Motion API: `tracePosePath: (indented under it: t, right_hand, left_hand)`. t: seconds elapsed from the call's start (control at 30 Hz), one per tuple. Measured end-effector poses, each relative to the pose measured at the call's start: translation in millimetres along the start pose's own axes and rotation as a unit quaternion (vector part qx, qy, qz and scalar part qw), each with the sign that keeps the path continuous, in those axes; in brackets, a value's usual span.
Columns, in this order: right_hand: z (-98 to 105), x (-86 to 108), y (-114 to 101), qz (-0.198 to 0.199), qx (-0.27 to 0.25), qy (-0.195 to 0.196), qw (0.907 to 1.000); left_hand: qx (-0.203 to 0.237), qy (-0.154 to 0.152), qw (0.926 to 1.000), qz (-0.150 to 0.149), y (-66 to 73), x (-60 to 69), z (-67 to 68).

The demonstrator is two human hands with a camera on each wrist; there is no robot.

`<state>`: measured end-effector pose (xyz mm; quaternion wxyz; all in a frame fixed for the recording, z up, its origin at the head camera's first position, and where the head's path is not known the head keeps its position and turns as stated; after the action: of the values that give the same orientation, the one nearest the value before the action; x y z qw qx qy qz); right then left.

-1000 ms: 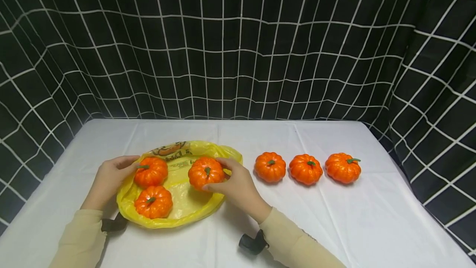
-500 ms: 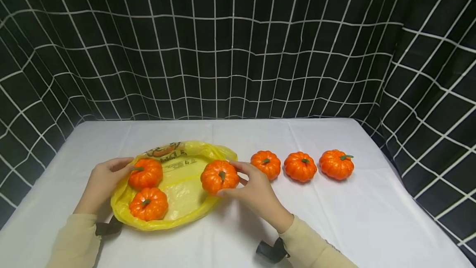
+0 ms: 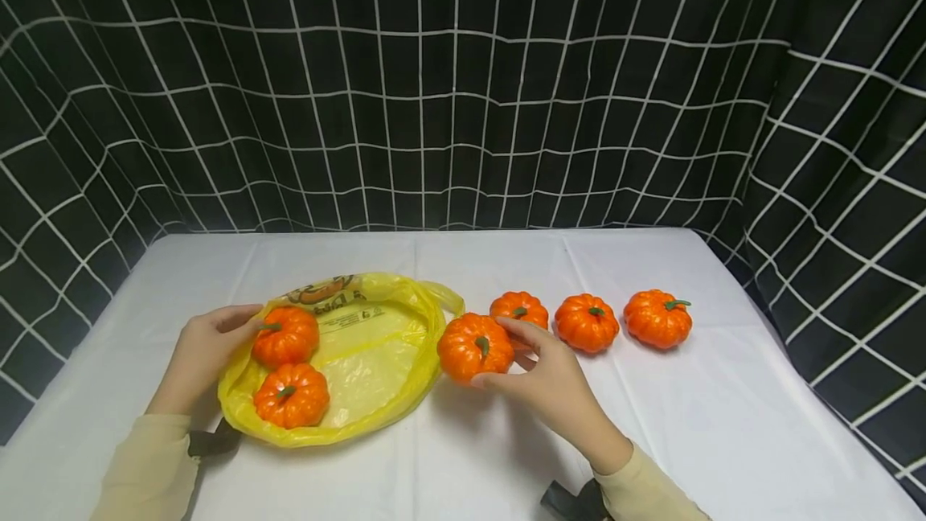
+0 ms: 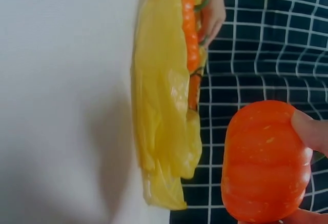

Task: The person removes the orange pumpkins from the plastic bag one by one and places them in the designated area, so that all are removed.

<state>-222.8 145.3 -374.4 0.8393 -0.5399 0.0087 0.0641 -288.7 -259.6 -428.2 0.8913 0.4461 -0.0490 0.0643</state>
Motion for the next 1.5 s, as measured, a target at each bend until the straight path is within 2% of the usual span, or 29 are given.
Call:
tracePosePath:
  t: [0.37, 0.57, 0.67, 0.83, 1.03, 1.5]
  right_hand:
    - [19, 23.0, 17, -0.043, 0.014, 0.009, 0.9989]
    - [26, 29.6, 24, -0.049, 0.043, 0.006, 0.9978]
    - [27, 32.0, 31, -0.059, 0.044, 0.006, 0.9973]
    - [29, 36.2, 41, -0.076, 0.036, 0.003, 0.9965]
    - [32, 37.1, 49, -0.093, 0.035, -0.003, 0.995]
    - [43, 34.1, 62, -0.1, 0.06, -0.033, 0.9926]
  left_hand:
    - [0.0, 0.0, 1.0, -0.001, -0.5, 1.1, 0.9]
    - [0.004, 0.001, 1.0, 0.004, 0.1, 0.9, 0.2]
    - [0.004, -0.001, 0.9999, 0.011, 0.9, 0.7, 0.2]
    - [0.004, 0.001, 1.0, 0.008, 1.7, 0.4, 0.8]
    - [0.002, 0.001, 0.9998, 0.018, -0.7, 0.4, 1.5]
    - [0.0, 0.007, 1.0, 0.003, -1.9, -3.9, 1.1]
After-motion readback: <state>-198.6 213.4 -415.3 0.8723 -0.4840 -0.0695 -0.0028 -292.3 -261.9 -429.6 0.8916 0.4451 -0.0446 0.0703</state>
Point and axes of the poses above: each hand's wrist, its own x-axis away from the middle knuckle, its own z-axis out of the back of the hand, y = z × x, the point moved 8 cm from there along -x, towards the middle knuckle, and after that the axes turned 4 degrees about z, right-handed, at the moved point
